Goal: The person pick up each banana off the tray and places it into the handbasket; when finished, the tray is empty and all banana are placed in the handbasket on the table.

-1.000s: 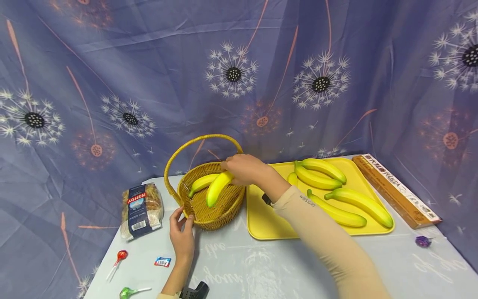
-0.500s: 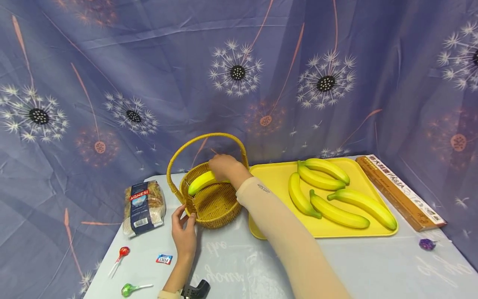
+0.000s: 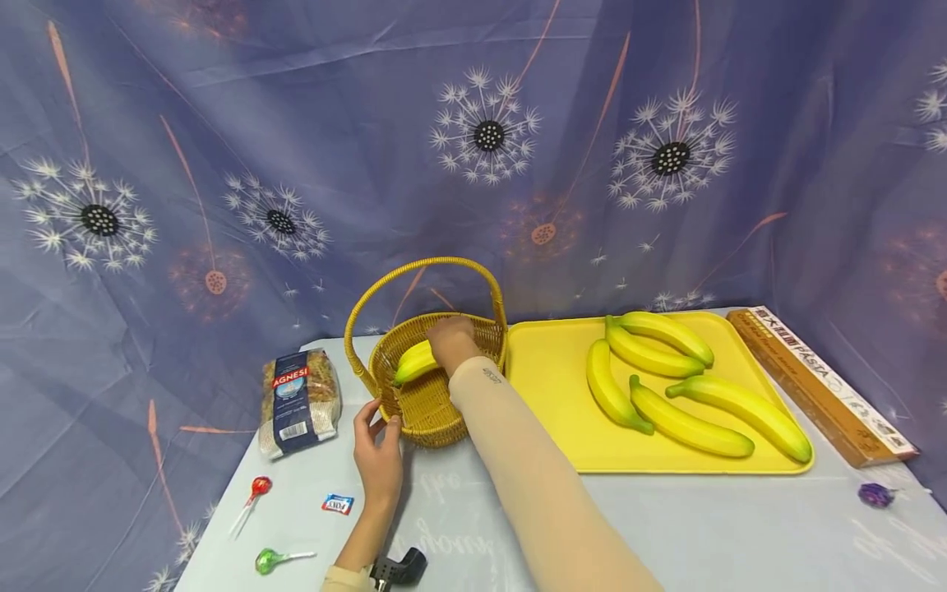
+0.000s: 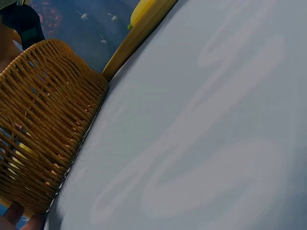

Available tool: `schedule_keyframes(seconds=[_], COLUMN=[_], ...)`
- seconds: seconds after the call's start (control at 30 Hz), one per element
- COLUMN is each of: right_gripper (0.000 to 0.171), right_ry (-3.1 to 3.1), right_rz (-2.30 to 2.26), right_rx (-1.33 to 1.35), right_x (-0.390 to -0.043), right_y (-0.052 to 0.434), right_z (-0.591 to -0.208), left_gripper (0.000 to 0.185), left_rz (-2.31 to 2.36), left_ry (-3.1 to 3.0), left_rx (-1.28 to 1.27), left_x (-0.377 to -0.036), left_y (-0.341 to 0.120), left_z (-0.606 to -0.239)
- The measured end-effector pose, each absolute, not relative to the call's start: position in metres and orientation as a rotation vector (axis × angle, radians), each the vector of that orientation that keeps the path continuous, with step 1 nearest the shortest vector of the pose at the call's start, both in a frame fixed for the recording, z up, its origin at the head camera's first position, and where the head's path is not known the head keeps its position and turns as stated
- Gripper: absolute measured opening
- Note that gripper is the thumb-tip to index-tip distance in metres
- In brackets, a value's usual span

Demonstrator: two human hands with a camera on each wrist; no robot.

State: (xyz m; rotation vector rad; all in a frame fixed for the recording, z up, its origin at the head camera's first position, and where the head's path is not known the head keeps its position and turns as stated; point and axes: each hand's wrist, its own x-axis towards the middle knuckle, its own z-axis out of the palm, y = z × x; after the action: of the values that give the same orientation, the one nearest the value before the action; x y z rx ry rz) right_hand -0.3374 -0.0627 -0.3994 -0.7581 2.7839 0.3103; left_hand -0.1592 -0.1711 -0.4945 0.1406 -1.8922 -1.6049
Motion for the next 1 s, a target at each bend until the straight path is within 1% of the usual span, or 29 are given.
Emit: schedule_keyframes(seconds=[0.2, 0.33, 0.4, 0.57, 0.67, 0.73, 0.9, 1.0], right_gripper=[0.038, 0.035, 0.037, 0.038, 0.032, 0.033, 0.048, 0.046], right_ry=[2.764, 2.764, 2.760, 2.760, 2.776, 2.783, 2.800, 2.807], right_rz=[0.266, 0.263, 0.262, 0.147, 0.058, 0.044, 0.026, -0.026], right_rx=[-0.638, -0.632, -0.645, -0.767, -0.854, -0.905, -1.020, -1.087], right_x=[-0.339, -0.339, -0.338, -0.336, -0.336, -0.335, -0.321, -0.307], right_y=[-0.065, -0.066, -0.065, -0.059, -0.049, -0.041, -0.010, 0.014], right_z=[-0.403, -0.404, -0.403, -0.390, -0.377, -0.368, -0.353, -0.351], left_gripper=[0.040, 0.039, 0.039, 0.039, 0.039, 0.040, 0.041, 0.040], left_rz=[-1.582, -1.589, -1.595, -1.592, -1.591, -1.593, -1.619, -1.626], left_ry=[-1.899, -1.895, -1.896, -1.898, -1.897, -1.899, -1.906, -1.897], left_rx=[0.147, 0.148, 0.148, 0.144, 0.141, 0.142, 0.164, 0.180], left_x=[-0.160, -0.161, -0.161, -0.162, -0.163, -0.163, -0.162, -0.161], left_y=[-0.169, -0.169, -0.169, -0.171, -0.172, -0.172, -0.172, -0.172], left_z=[-0.493, -0.493, -0.493, -0.494, -0.495, -0.496, -0.497, -0.497])
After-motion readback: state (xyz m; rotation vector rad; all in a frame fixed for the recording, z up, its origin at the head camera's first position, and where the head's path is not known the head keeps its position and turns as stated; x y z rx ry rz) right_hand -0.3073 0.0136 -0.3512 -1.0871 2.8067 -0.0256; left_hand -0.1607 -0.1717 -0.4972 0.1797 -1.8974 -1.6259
